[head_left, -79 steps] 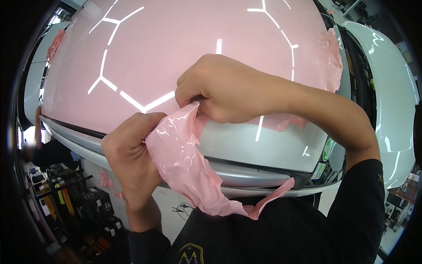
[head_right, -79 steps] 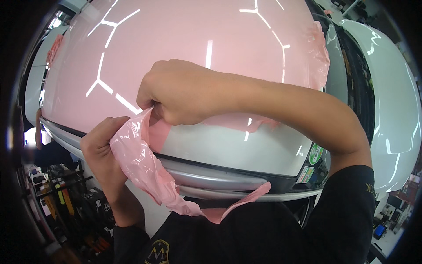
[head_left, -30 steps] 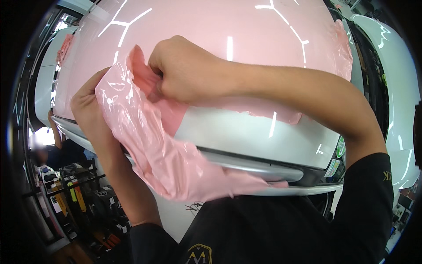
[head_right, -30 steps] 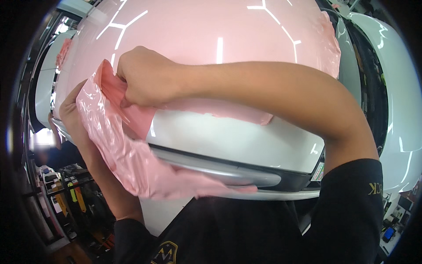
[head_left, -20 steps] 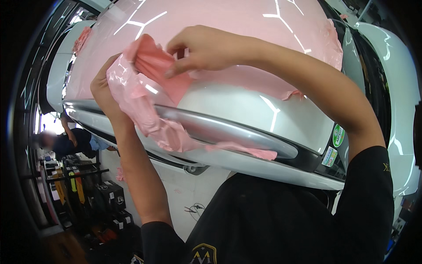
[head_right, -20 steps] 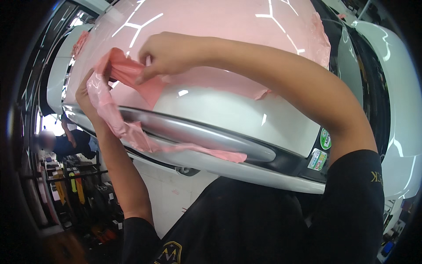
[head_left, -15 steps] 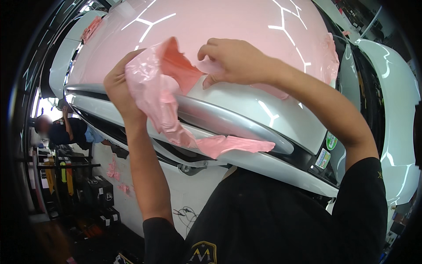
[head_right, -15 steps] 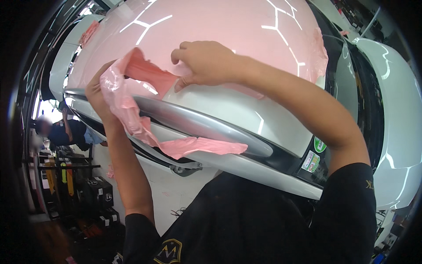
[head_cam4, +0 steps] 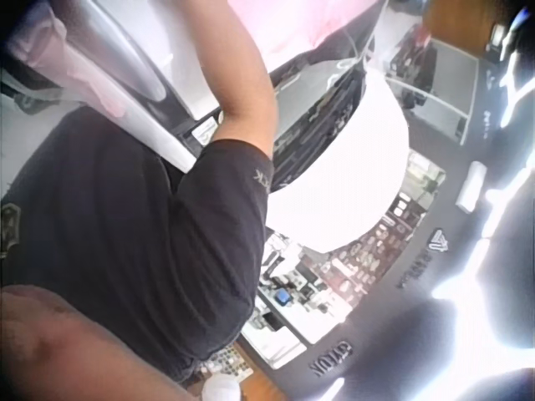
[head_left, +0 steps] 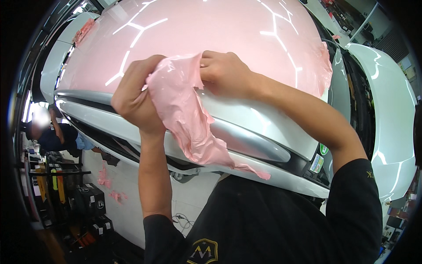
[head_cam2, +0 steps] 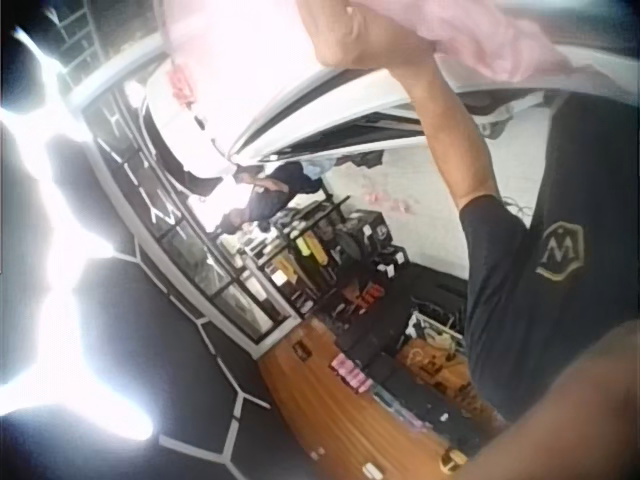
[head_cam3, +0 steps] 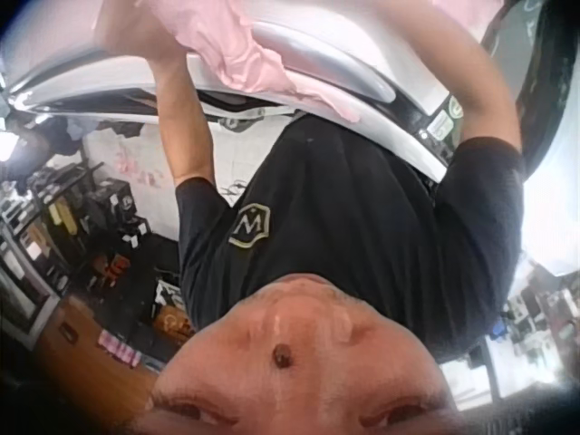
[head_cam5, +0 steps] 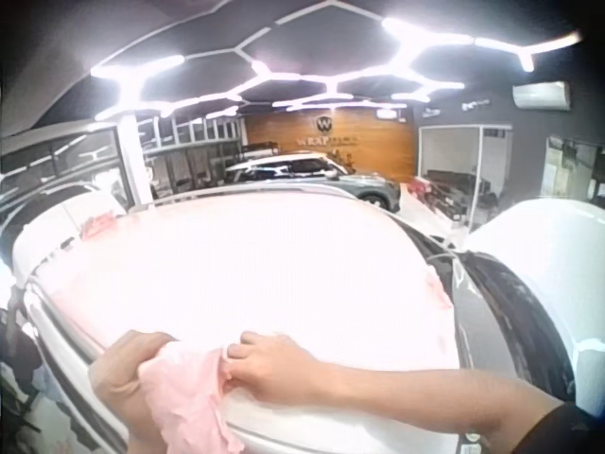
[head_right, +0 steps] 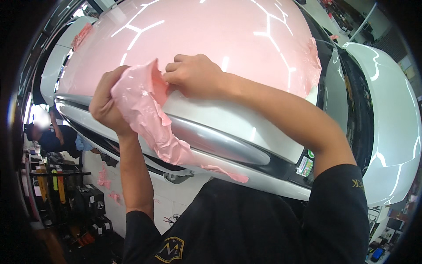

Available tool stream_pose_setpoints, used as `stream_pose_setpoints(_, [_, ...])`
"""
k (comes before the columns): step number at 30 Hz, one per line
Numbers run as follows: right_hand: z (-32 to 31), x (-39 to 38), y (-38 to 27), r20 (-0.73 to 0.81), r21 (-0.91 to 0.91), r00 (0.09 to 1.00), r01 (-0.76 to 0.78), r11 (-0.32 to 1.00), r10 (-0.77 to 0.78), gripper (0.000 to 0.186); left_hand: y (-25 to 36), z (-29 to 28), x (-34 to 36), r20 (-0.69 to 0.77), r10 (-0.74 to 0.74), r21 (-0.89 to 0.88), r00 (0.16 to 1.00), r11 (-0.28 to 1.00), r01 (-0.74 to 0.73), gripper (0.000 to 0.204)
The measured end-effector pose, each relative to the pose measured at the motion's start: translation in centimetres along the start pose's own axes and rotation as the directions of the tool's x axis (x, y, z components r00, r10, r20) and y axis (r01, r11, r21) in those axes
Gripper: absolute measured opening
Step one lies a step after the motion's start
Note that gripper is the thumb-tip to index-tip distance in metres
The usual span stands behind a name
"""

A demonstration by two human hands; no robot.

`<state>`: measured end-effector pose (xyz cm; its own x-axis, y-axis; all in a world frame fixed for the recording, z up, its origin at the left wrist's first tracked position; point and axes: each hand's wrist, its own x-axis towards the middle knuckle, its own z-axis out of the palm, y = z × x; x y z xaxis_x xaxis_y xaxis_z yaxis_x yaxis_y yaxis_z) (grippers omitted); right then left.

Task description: The person applies a pink vinyl wrap to the roof of a white car. They smooth the material by hand, peel back the pink protective liner, and tuck the edges under the roof rails and around the windshield trim. The person briefly steps away to retrieve a step stool and returns to continue smoothing and tucking the wrap.

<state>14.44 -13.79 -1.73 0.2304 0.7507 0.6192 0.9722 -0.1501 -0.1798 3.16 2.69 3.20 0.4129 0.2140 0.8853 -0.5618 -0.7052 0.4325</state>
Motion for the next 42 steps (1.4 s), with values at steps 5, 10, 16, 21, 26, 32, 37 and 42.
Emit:
stream_pose_setpoints(5, [0.7,2.8,1.9,0.074,0.297,0.996,0.015,0.955,-0.038,0.01,-3.3,0.4,0.3,-0.137,-0.225,-0.153,0.965,0.967,0.204,0.022])
stream_pose_setpoints(10, [0.4,7.0,2.9,0.38,0.449,0.923,-0.236,0.862,0.055,0.02,-5.8,-0.4,3.0,-0.088,-0.378,-0.279,0.922,0.898,0.342,0.023])
stream_pose_setpoints(16, [3.4,10.6,4.8,0.294,0.577,0.956,-0.167,0.799,-0.012,0.026,-9.4,-1.6,6.2,-0.074,-0.485,-0.46,0.872,0.792,0.402,0.025])
stream_pose_setpoints(21, [2.6,8.8,2.9,0.196,0.778,0.97,-0.245,0.579,0.146,0.026,-9.4,-3.1,6.7,-0.122,-0.614,-0.585,0.78,0.679,0.443,0.026])
stream_pose_setpoints(26, [0.6,7.1,-0.3,0.361,0.561,0.896,-0.431,0.707,0.261,0.019,-3.3,-4.5,7.4,-0.028,-0.384,0.019,0.923,0.923,0.385,0.023])
stream_pose_setpoints(32, [2.0,6.3,-0.2,0.283,0.6,0.895,-0.445,0.664,0.343,0.013,2.4,-7.7,5.7,0.363,-0.521,0.111,0.773,0.847,0.52,0.064])
stream_pose_setpoints(37, [2.5,7.2,-1.4,0.362,0.701,0.85,-0.519,0.488,0.384,0.024,-1.2,-12.1,3.1,0.643,-0.537,0.374,0.546,0.842,0.388,0.093])
stream_pose_setpoints(42, [0.6,6.6,-2.3,0.396,0.655,0.835,-0.549,0.52,0.383,0.023,-2.5,-12.0,5.0,0.848,-0.381,0.312,0.369,0.921,0.233,0.094])
